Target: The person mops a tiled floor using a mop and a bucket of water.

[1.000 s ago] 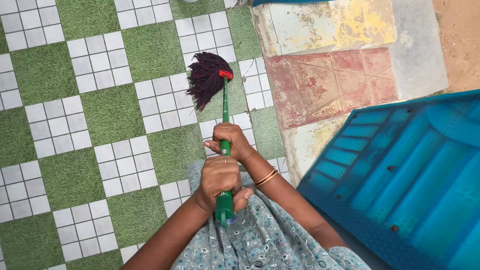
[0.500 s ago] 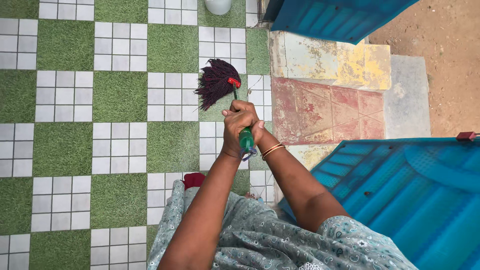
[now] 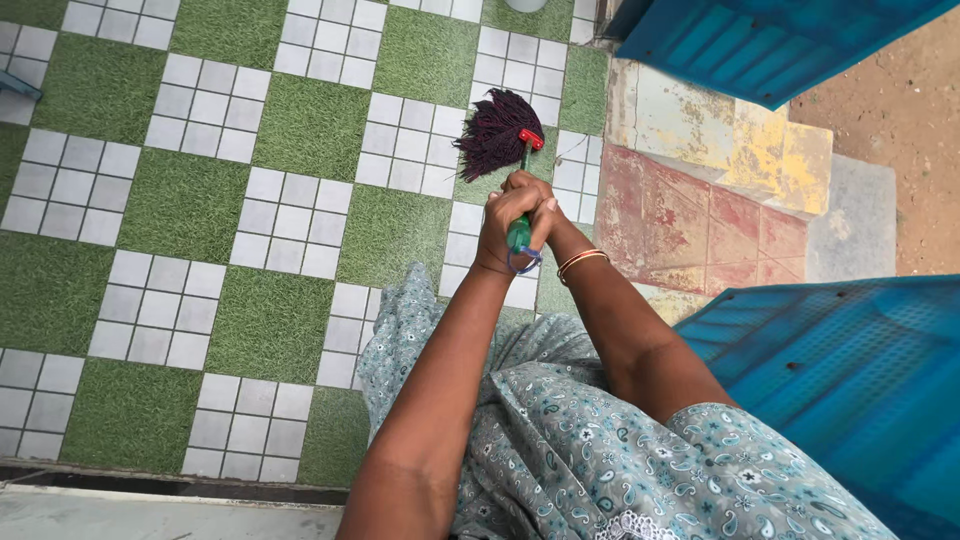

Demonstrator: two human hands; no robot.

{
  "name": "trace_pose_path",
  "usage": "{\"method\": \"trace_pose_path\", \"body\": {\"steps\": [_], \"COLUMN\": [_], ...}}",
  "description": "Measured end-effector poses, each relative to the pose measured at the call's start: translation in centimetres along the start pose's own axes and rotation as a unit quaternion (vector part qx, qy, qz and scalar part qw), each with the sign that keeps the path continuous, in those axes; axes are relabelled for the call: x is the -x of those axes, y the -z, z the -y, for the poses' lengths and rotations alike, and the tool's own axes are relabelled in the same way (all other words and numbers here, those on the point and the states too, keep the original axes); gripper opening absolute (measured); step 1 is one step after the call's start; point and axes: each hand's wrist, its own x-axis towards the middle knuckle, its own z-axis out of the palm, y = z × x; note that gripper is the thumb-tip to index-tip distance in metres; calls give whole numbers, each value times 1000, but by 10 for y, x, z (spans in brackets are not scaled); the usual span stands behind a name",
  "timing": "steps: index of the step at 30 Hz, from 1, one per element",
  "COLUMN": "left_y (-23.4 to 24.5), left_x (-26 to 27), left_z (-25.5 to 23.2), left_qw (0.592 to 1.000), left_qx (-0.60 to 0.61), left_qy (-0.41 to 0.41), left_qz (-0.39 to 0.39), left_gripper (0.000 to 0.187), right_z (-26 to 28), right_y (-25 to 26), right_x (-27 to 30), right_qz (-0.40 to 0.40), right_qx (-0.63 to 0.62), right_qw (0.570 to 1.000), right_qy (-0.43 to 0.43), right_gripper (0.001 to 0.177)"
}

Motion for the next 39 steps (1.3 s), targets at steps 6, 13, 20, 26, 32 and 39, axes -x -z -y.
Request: {"method": "trace_pose_path", "body": {"steps": [6, 13, 20, 26, 32, 39], "left_y": [161, 262, 194, 110, 91, 79], "left_x": [78, 99, 97, 123, 96, -34], "left_z": [-26, -88, -158, -180, -161, -116], "left_qw": [985, 966, 994, 980, 985, 994], "left_qx": [51, 96, 96, 153, 150, 105], "left_qy": [106, 128, -54, -72, -54, -14], "left_qz": [-127, -202, -6, 106, 73, -32], "left_gripper": [31, 31, 33, 42, 52, 46], "right_z": [43, 125, 77, 37, 37, 118], "right_y": [-158, -261, -166, -118, -109, -94], "right_x": [28, 45, 72, 121, 88, 42], "right_qz": [166, 241, 243, 170, 183, 4], "right_qx": [116, 18, 213, 285, 283, 77], "right_qw": [977, 966, 946, 942, 932, 994], "right_qy": [62, 89, -15, -54, -131, -73], "right_gripper": [32, 28, 30, 24, 36, 33]}}
